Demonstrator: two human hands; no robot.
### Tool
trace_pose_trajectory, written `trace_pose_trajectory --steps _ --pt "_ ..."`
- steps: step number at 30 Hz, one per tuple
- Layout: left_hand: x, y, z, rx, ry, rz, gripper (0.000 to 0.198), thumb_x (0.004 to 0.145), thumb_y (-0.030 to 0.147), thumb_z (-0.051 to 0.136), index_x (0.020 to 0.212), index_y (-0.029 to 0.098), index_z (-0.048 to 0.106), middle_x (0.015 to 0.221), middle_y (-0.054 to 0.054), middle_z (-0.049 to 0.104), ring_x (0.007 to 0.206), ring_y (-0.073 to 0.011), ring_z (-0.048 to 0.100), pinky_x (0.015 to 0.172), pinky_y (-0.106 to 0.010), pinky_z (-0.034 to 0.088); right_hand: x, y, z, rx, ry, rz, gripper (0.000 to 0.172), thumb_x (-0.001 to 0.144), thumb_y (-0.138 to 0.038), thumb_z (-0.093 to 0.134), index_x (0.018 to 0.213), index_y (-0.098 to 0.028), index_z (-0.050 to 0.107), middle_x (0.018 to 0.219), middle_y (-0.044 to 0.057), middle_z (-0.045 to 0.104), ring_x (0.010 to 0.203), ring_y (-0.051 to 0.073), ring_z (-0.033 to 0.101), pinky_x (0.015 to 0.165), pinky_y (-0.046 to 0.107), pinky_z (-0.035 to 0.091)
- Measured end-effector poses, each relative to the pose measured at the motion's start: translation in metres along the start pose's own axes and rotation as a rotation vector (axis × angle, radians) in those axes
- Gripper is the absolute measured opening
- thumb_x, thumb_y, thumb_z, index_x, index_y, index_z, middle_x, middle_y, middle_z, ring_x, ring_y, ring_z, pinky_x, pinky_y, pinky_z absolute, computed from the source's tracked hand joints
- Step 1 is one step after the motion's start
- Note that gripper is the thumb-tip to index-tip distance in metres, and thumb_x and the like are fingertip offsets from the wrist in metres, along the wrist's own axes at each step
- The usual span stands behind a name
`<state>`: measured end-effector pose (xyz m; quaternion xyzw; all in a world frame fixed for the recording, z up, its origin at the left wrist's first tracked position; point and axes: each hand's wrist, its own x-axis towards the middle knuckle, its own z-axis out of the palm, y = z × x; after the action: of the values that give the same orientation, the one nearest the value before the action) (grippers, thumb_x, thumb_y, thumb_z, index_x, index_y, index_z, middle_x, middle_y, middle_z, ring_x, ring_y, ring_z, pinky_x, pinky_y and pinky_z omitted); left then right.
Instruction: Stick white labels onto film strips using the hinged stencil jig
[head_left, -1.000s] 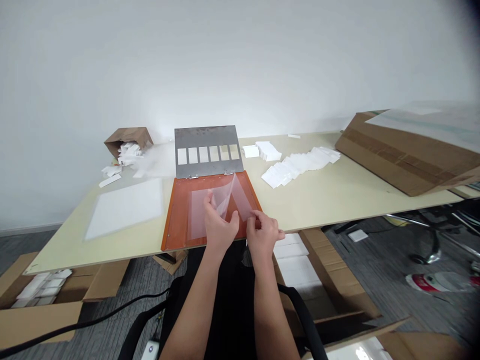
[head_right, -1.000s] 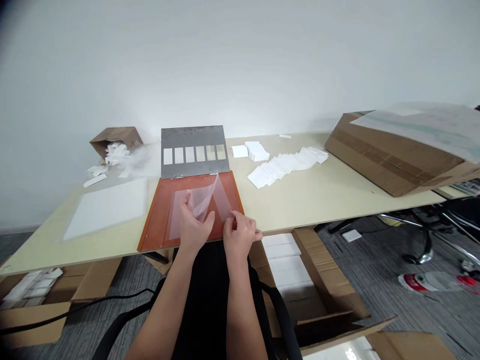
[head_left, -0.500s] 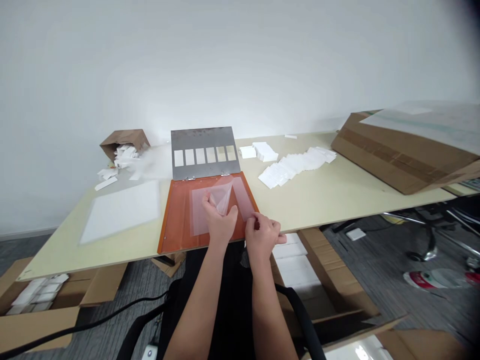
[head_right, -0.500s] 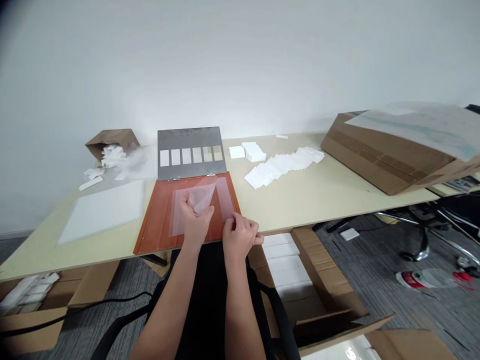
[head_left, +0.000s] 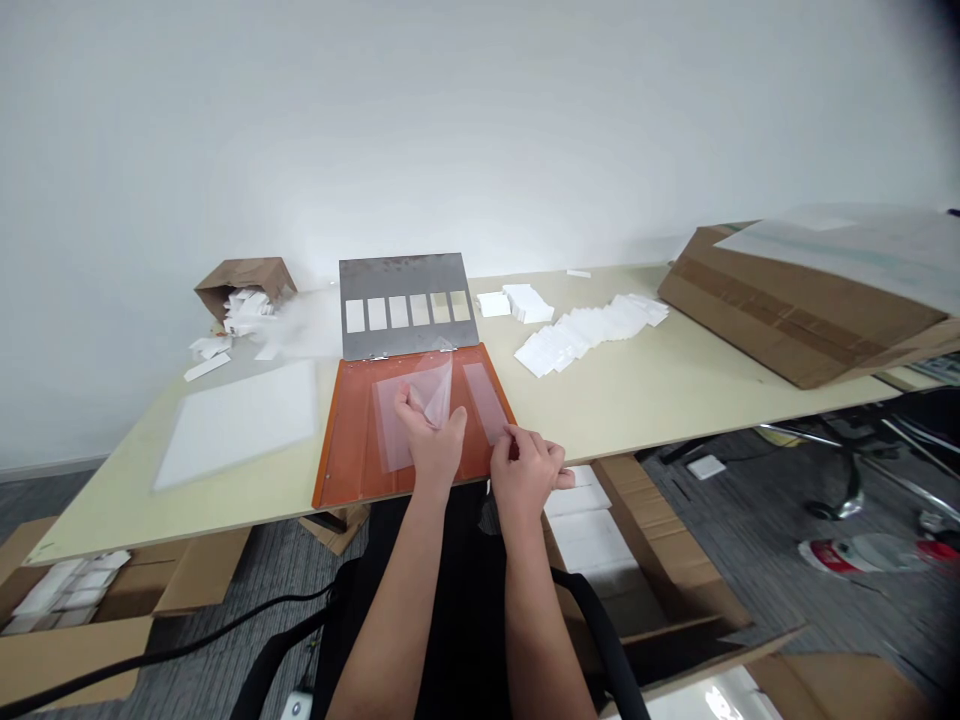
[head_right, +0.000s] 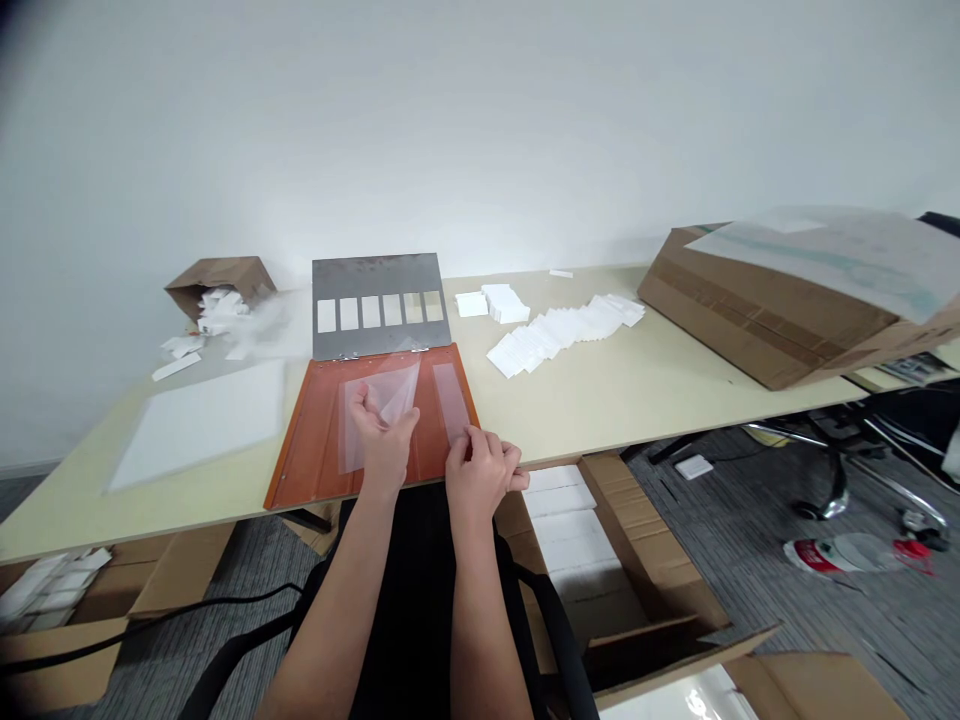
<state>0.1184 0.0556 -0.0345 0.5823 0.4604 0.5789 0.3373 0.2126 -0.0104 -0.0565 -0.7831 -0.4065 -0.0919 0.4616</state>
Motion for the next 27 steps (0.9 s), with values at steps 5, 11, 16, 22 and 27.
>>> trace_pose_trajectory --steps 5,11,16,22,27 --pt "-0.007 0.017 -0.009 -0.118 0.142 -0.019 0.076 0.079 0.024 0.067 0.141 0.025 0.023 0.160 -0.018 0.023 0.145 -0.0258 0.034 0.112 -0.044 0.042 -0.002 -0.002 -0.003 -0.086 -0.015 -0.012 0.025 0.084 -0.029 0.053 0.089 -0.027 0.078 0.100 0.009 0.063 0.090 0.026 0.043 0.079 0.043 0.026" --pt "-0.015 0.036 -0.022 -0.219 0.117 -0.006 0.069 0.080 0.028 0.064 0.137 0.025 0.026 0.161 -0.017 0.018 0.148 -0.0253 0.028 0.113 -0.042 0.040 -0.001 -0.012 -0.009 -0.128 -0.106 -0.022 0.030 0.090 -0.040 0.051 0.090 -0.026 0.078 0.104 0.010 0.058 0.093 0.027 0.040 0.081 0.046 0.025" --pt "-0.017 0.035 -0.029 -0.224 0.123 -0.009 0.066 0.079 0.026 0.062 0.136 0.026 0.027 0.161 -0.015 0.019 0.149 -0.0251 0.026 0.114 -0.042 0.038 0.004 -0.019 -0.010 -0.156 -0.152 -0.022 0.028 0.089 -0.042 0.055 0.097 -0.028 0.078 0.108 0.011 0.058 0.095 0.028 0.041 0.081 0.048 0.023" --pt "-0.021 0.028 -0.030 -0.191 0.122 -0.025 0.071 0.074 0.015 0.056 0.137 0.027 0.026 0.162 -0.014 0.019 0.143 -0.0227 0.037 0.109 -0.040 0.045 0.006 -0.022 -0.012 -0.200 -0.214 0.010 0.025 0.088 -0.040 0.060 0.103 -0.030 0.077 0.111 0.010 0.060 0.097 0.029 0.042 0.082 0.048 0.023" --pt "-0.026 0.027 -0.031 -0.141 0.087 -0.062 0.079 0.069 0.007 0.056 0.139 0.029 0.024 0.162 -0.015 0.019 0.136 -0.0235 0.047 0.102 -0.040 0.051 0.007 -0.034 -0.022 -0.017 -0.229 -0.022 0.027 0.087 -0.038 0.061 0.110 -0.031 0.074 0.111 0.008 0.064 0.099 0.027 0.050 0.084 0.047 0.028"
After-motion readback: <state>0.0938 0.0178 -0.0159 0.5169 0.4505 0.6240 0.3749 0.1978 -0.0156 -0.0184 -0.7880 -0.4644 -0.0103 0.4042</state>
